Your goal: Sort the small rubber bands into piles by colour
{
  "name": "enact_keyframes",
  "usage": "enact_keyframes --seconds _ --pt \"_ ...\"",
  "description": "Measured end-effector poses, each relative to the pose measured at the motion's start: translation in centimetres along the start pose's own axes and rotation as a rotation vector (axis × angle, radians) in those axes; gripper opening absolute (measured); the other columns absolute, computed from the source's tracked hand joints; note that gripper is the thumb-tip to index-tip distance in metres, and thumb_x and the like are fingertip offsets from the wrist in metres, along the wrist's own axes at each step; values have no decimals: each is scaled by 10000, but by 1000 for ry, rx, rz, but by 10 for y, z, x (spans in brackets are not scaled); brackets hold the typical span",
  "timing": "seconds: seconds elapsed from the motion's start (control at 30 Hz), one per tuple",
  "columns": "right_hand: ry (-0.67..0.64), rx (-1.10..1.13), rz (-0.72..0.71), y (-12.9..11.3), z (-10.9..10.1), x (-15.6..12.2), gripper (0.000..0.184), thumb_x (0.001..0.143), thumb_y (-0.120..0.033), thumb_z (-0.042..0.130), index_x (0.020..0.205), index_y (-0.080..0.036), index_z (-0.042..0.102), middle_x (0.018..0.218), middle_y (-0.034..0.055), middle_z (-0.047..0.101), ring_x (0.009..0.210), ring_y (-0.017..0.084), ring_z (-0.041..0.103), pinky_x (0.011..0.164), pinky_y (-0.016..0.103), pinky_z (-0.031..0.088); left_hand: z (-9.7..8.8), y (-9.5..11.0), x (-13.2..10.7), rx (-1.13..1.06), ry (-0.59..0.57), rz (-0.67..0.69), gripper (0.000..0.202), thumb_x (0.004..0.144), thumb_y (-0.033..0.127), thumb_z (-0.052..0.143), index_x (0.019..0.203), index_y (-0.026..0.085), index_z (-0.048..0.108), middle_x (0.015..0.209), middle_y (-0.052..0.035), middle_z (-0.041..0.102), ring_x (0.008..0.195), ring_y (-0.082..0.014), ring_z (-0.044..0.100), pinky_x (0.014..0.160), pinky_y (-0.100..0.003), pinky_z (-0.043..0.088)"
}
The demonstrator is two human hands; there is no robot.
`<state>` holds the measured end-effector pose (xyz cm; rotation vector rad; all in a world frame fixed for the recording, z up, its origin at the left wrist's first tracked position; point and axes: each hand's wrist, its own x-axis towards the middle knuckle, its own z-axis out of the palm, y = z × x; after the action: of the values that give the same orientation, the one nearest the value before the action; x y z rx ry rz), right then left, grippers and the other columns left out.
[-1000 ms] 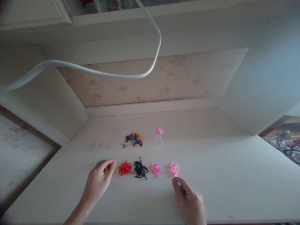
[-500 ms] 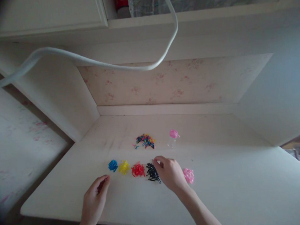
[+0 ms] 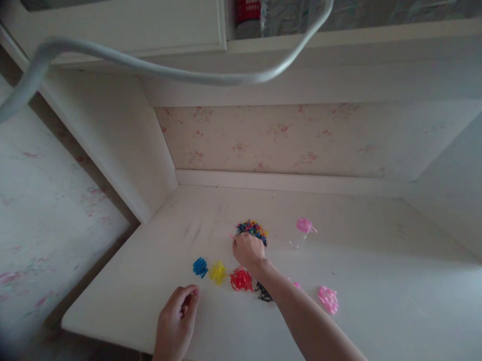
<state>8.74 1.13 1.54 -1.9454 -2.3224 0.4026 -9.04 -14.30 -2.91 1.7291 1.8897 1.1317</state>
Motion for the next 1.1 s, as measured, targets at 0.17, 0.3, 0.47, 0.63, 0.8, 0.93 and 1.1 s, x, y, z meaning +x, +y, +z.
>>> enact_keyframes --seconds 0.17,0.3,0.47,0.63,0.8,0.93,1.1 --pt "-7 6 32 0 6 5 364 914 -280 346 928 -158 689 985 141 681 884 218 641 748 302 426 -1 0 0 -17 -28 -10 244 910 372 427 909 202 603 764 -8 614 574 -104 554 572 -215 453" --pt "17 54 54 1 6 6 379 917 -314 338 981 -191 691 952 117 695 875 207 639 727 278 412 -1 0 1 -30 -38 -14 248 913 371 423 909 202 604 769 -7 614 570 -100 550 574 -214 451" --pt "86 144 42 7 -1 7 374 912 -348 351 988 -238 701 914 61 705 845 175 628 674 229 383 -1 1 1 -11 -33 2 241 910 369 432 902 201 605 747 -8 611 548 -96 546 548 -209 446" --pt "159 244 5 17 -13 -3 353 898 -349 376 954 -244 709 791 17 697 717 134 601 613 194 353 -2 1 -1 28 -41 36 236 917 361 419 913 203 594 760 -12 611 571 -99 557 572 -212 451" --pt "213 305 -4 36 -19 -46 428 908 -412 324 920 -216 705 651 4 645 580 119 539 529 191 319 0 -1 -1 77 -27 102 230 914 359 422 914 205 593 744 -11 612 567 -105 558 577 -218 450" --pt "218 316 29 58 -18 -92 427 906 -424 326 841 -210 691 580 -2 604 522 116 509 511 195 319 1 -2 -1 119 -8 135 230 903 368 437 922 204 597 733 -5 617 559 -103 561 574 -211 453" --pt "168 280 50 80 -13 -131 374 911 -393 351 786 -239 667 573 -10 609 516 127 521 514 208 320 3 -3 -2 148 0 165 222 896 360 442 922 204 598 763 -14 638 573 -110 580 587 -213 468"
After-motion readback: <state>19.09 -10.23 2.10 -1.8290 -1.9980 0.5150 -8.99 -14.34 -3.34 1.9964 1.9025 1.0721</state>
